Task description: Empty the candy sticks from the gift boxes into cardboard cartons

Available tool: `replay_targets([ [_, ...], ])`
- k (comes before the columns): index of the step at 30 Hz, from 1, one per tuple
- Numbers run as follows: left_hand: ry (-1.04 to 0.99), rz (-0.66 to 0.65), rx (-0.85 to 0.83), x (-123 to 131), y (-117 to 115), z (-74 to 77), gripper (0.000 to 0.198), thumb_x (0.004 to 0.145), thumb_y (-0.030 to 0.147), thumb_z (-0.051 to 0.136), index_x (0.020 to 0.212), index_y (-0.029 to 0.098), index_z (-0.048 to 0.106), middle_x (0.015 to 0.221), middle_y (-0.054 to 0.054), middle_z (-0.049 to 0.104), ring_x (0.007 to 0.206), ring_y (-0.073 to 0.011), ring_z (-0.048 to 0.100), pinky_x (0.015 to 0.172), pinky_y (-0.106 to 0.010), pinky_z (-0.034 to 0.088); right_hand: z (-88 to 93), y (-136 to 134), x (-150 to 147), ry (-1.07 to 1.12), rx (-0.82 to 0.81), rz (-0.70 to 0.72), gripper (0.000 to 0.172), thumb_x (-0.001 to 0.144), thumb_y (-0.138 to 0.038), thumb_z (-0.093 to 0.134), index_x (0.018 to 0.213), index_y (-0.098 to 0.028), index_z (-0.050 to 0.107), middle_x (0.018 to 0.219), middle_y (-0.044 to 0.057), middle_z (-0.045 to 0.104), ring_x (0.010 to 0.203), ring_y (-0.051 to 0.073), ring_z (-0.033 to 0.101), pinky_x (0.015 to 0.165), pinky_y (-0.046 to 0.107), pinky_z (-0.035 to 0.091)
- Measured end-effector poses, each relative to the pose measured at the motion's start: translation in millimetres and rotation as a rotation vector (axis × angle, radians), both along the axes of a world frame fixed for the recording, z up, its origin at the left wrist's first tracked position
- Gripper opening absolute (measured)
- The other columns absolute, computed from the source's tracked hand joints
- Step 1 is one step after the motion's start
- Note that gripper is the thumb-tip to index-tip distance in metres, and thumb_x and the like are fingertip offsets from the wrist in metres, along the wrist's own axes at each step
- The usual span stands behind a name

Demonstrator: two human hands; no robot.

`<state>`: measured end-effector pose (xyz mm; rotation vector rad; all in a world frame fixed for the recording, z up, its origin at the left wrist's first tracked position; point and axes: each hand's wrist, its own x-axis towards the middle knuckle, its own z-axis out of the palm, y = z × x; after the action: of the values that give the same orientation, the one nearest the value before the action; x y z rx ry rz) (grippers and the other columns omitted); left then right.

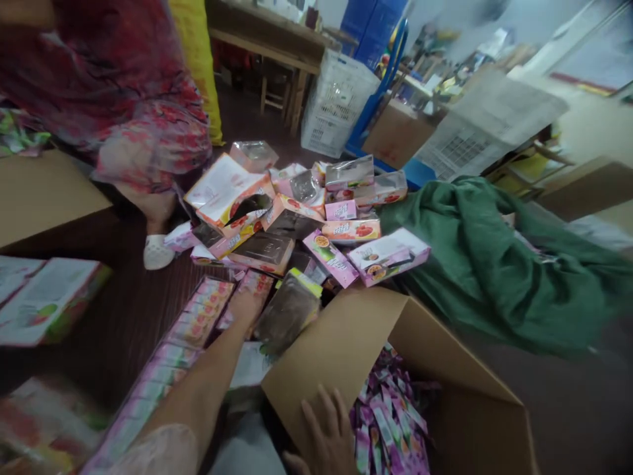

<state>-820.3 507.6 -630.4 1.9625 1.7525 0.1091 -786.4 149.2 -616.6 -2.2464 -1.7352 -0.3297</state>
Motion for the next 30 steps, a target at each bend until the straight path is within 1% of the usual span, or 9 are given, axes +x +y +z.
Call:
replay_targets([
  [3,0.094,0.051,0.001,8.6,3.1,-12.6,0.067,0.093,0.041,0.053,0.152,0.009,0.045,0.152,-0.036,0.040,0.141,-0.0484,0.039,0.103,-0.062,0.038,-5.4,-2.1,0.5,0.014,-0.005,-0.006,0.075,0.073,-0.073,0.071,0.131,-0.026,0.063,0.148,0.016,0.050,0.139,0.046,0.040,0.104,0.060,0.046],
  [6,0.250,-0.002,-0.040,8.9,3.4,-25.4,0.066,0.098,0.045,0.038,0.160,0.021,0.032,0.161,-0.033,0.027,0.144,-0.0507,0.033,0.096,-0.072,0.036,-0.9,-3.7,-4.0,0.056,-0.029,0.001,0.074,0.078,-0.070,0.068,0.137,-0.025,0.059,0.154,0.017,0.043,0.143,0.044,0.035,0.106,0.059,0.045],
  [10,0.341,-0.135,0.037,0.9,-11.2,-33.2,0.070,0.098,0.051,0.037,0.160,0.020,0.033,0.161,-0.033,0.026,0.146,-0.0508,0.028,0.102,-0.067,0.034,11.0,-1.0,-7.0,0.105,-0.034,-0.007,0.069,0.083,-0.064,0.067,0.140,-0.025,0.056,0.157,0.015,0.040,0.144,0.043,0.033,0.105,0.058,0.047],
  [13,0.315,-0.213,0.070,-6.5,-24.7,-36.5,0.066,0.098,0.048,0.040,0.158,0.022,0.038,0.156,-0.031,0.036,0.140,-0.0480,0.038,0.103,-0.058,0.036,17.3,1.0,-6.4,0.110,-0.023,-0.003,0.064,0.085,-0.062,0.066,0.138,-0.026,0.057,0.155,0.015,0.042,0.142,0.044,0.036,0.102,0.060,0.049],
  [16,0.268,-0.096,-0.047,-10.9,-30.0,-41.5,0.071,0.097,0.046,0.040,0.163,0.023,0.025,0.149,-0.032,0.042,0.126,-0.0435,0.052,0.096,-0.053,0.043,21.8,1.0,-5.8,0.125,-0.045,-0.004,0.061,0.087,-0.057,0.065,0.139,-0.026,0.056,0.156,0.015,0.040,0.142,0.044,0.037,0.102,0.060,0.049],
  [18,0.273,-0.031,-0.116,-12.0,-30.9,-45.6,0.075,0.096,0.045,0.042,0.164,0.024,0.016,0.155,-0.030,0.036,0.131,-0.0442,0.048,0.098,-0.057,0.041,23.3,0.8,-5.9,0.139,-0.070,-0.008,0.061,0.087,-0.055,0.066,0.140,-0.026,0.054,0.158,0.015,0.038,0.143,0.043,0.035,0.104,0.061,0.048],
  [22,0.272,-0.087,-0.108,-11.4,-35.0,-51.6,0.075,0.096,0.048,0.042,0.164,0.032,0.015,0.167,-0.023,0.016,0.144,-0.0463,0.030,0.101,-0.065,0.037,24.1,2.6,-6.2,0.137,-0.061,-0.007,0.059,0.086,-0.055,0.067,0.137,-0.027,0.056,0.157,0.014,0.039,0.143,0.044,0.035,0.103,0.061,0.048],
  [26,0.235,-0.071,-0.086,-11.6,-30.0,-40.6,0.077,0.092,0.048,0.051,0.162,0.028,0.026,0.151,-0.028,0.041,0.127,-0.0427,0.049,0.094,-0.055,0.044,31.8,5.2,-6.4,0.151,-0.096,0.007,0.056,0.089,-0.047,0.065,0.140,-0.025,0.054,0.157,0.015,0.037,0.144,0.043,0.031,0.104,0.061,0.047],
  [30,0.086,-0.061,-0.134,-19.1,0.9,-8.0,0.076,0.078,0.046,0.069,0.148,0.019,0.054,0.137,-0.027,0.056,0.127,-0.0457,0.051,0.099,-0.053,0.042,38.8,8.3,-7.0,0.201,-0.128,0.003,0.051,0.091,-0.042,0.063,0.138,-0.022,0.056,0.158,0.016,0.035,0.145,0.042,0.028,0.108,0.062,0.044],
])
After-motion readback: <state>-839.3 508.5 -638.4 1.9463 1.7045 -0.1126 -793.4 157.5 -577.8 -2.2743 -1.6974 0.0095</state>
